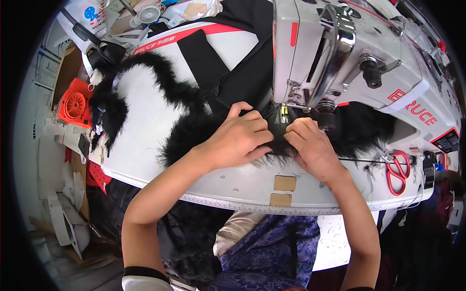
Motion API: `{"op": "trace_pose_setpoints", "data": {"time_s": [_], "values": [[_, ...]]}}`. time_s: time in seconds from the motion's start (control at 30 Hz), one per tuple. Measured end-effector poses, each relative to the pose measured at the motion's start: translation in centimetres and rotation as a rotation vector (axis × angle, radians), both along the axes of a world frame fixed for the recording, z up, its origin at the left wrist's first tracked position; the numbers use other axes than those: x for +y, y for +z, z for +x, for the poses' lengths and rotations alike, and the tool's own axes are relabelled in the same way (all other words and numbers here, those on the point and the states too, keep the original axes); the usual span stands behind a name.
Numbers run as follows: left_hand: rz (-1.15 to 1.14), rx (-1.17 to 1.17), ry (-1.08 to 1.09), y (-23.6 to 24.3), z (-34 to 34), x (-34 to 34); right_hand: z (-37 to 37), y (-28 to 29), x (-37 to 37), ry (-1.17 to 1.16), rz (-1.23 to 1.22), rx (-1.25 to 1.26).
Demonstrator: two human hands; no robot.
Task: Sewing a piece of black fur trim onto a patterned fabric using an industrial sewing machine.
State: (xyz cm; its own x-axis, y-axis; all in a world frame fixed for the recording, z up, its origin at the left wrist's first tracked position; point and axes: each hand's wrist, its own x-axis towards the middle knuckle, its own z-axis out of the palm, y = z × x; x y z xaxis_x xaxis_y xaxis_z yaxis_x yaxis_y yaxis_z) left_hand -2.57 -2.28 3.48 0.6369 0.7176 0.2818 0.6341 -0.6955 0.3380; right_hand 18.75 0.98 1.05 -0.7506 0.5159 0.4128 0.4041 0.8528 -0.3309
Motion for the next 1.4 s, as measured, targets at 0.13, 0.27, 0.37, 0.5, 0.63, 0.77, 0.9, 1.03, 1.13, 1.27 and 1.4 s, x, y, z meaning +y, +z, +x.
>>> {"op": "trace_pose_setpoints", "data": {"time_s": [0.13, 0.27, 0.37, 0.5, 0.63, 0.77, 0.9, 1.03, 1.13, 1.27, 1.4], "values": [[0.175, 0.122, -0.069, -0.6, -0.1, -0.3, 0.3, 0.1, -0.2, 0.038, -0.028, 0.016], [0.143, -0.06, -0.101, -0.2, -1.1, 0.0, 0.5, 0.3, -0.1, 0.065, -0.03, 0.023], [0.147, -0.129, -0.027, 0.2, -2.2, 1.4, 0.4, 0.5, -0.1, 0.077, -0.04, 0.017], [0.224, 0.083, -0.055, 0.0, -2.5, 4.0, 0.4, 0.6, -0.4, 0.071, -0.014, 0.034], [0.316, 0.207, 0.02, 0.0, -3.1, 6.1, 0.8, 0.7, 0.2, 0.027, -0.055, 0.034], [0.346, 0.155, -0.04, -0.5, -2.5, 4.3, 1.8, 0.7, 1.9, 0.088, -0.1, -0.025], [0.269, -0.002, -0.097, -1.0, -1.8, 1.1, 2.8, 0.9, 2.3, 0.169, -0.084, -0.018], [0.188, 0.188, 0.296, 0.4, -1.9, 2.2, 2.5, 0.8, 1.8, 0.149, -0.072, -0.063], [0.315, 0.038, 0.06, 0.4, -0.1, 1.8, 2.2, 0.7, 1.6, 0.171, -0.043, -0.077], [0.159, 0.013, -0.036, -0.4, 1.5, 0.9, 2.4, 0.6, 1.8, 0.139, -0.068, 0.031], [0.153, 0.0, 0.067, -0.7, 1.5, -0.4, 3.3, 0.6, 4.0, 0.019, -0.042, 0.058]]}}
